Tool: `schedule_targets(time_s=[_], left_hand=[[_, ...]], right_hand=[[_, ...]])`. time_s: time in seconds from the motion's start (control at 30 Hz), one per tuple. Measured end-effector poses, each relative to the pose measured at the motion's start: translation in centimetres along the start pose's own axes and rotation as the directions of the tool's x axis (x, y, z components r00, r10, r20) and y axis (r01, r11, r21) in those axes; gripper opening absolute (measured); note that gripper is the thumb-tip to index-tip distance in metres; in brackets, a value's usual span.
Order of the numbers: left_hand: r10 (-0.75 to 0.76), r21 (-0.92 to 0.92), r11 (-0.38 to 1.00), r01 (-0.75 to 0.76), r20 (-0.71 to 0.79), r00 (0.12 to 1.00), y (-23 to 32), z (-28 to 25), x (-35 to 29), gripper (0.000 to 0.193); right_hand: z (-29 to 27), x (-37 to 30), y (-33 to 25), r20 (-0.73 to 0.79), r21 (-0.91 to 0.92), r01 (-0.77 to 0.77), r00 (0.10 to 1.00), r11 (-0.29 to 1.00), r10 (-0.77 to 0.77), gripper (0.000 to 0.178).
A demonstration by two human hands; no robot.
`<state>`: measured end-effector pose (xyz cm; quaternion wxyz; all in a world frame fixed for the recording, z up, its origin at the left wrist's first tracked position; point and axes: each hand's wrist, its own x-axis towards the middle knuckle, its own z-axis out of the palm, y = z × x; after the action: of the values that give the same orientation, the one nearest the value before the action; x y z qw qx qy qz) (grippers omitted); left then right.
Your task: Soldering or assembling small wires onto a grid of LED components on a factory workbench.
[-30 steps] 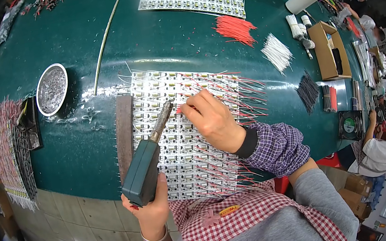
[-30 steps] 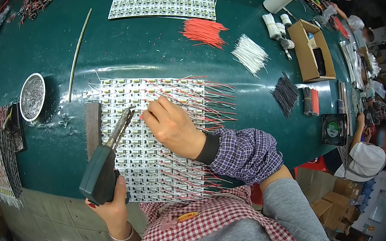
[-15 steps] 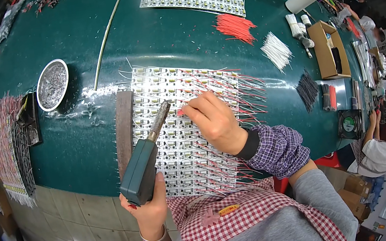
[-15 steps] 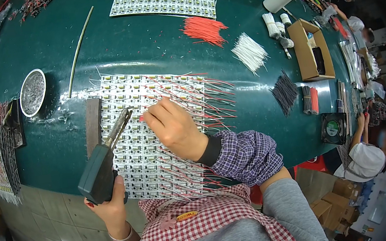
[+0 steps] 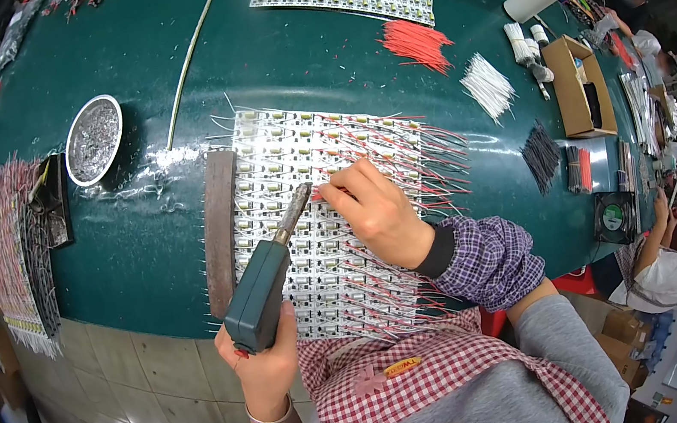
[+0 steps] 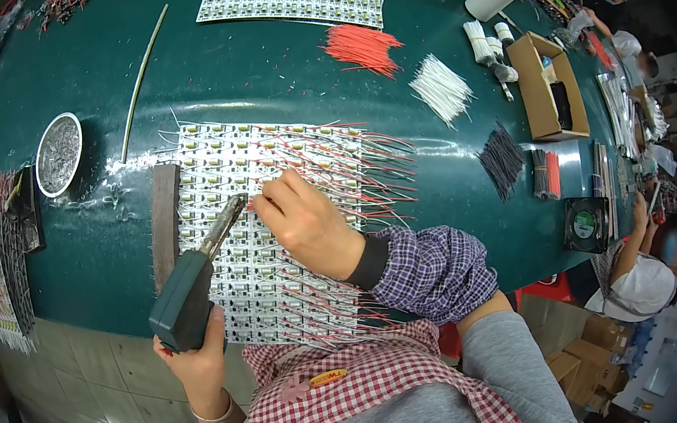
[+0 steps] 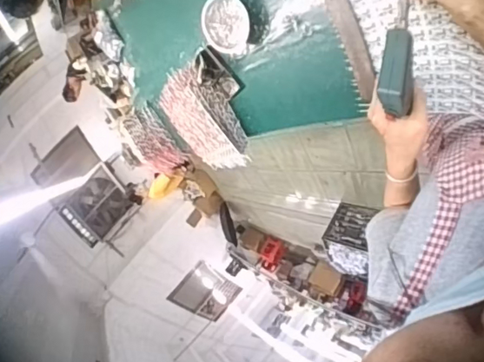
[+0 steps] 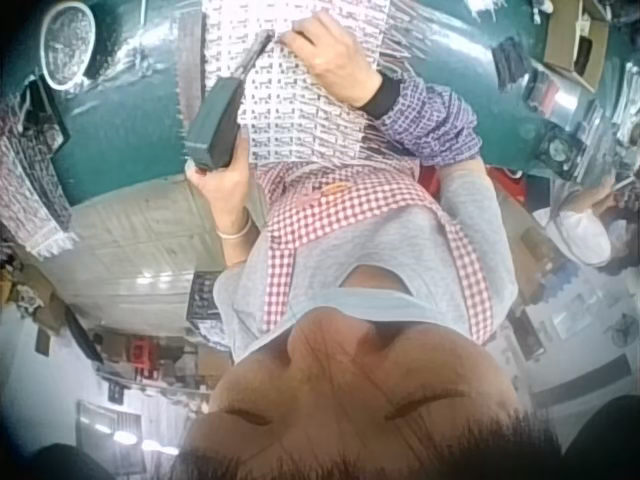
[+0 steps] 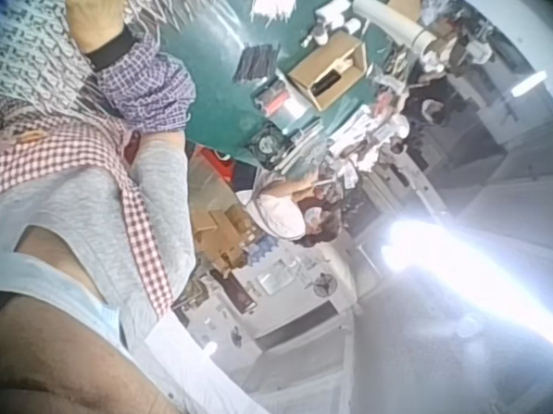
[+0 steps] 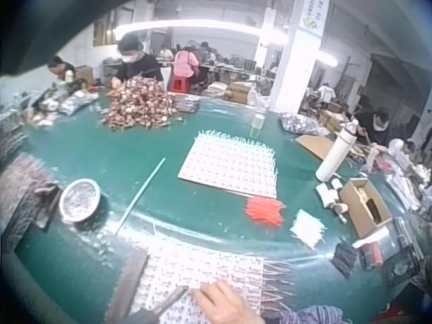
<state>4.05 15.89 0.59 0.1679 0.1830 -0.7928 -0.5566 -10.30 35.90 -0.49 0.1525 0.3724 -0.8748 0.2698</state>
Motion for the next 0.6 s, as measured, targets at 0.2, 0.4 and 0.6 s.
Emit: schedule_targets(time_s=[0.2, 0.4, 0.6], left_hand=[[0.063, 0.027, 0.997, -0.067, 0.12, 0.991, 1.7, 0.1, 1.1, 0.018], [0.017, -0.014, 1.0, -0.016, 0.117, 0.993, 1.2, -0.1, 0.8, 0.024], [-0.119, 0.127, 0.987, 0.097, 0.185, 0.976, -1.2, -1.6, -0.8, 0.05]], right_hand=[[-0.3, 0.1, -0.2, 0.0, -0.029, 0.003, 1.0, 1.0, -0.003, 0.021], [-0.3, 0.2, -0.4, -0.002, -0.052, 0.005, 1.0, 0.999, -0.005, 0.02], [0.0, -0.3, -0.4, 0.026, -0.025, -0.045, 0.999, 0.999, 0.046, 0.034]])
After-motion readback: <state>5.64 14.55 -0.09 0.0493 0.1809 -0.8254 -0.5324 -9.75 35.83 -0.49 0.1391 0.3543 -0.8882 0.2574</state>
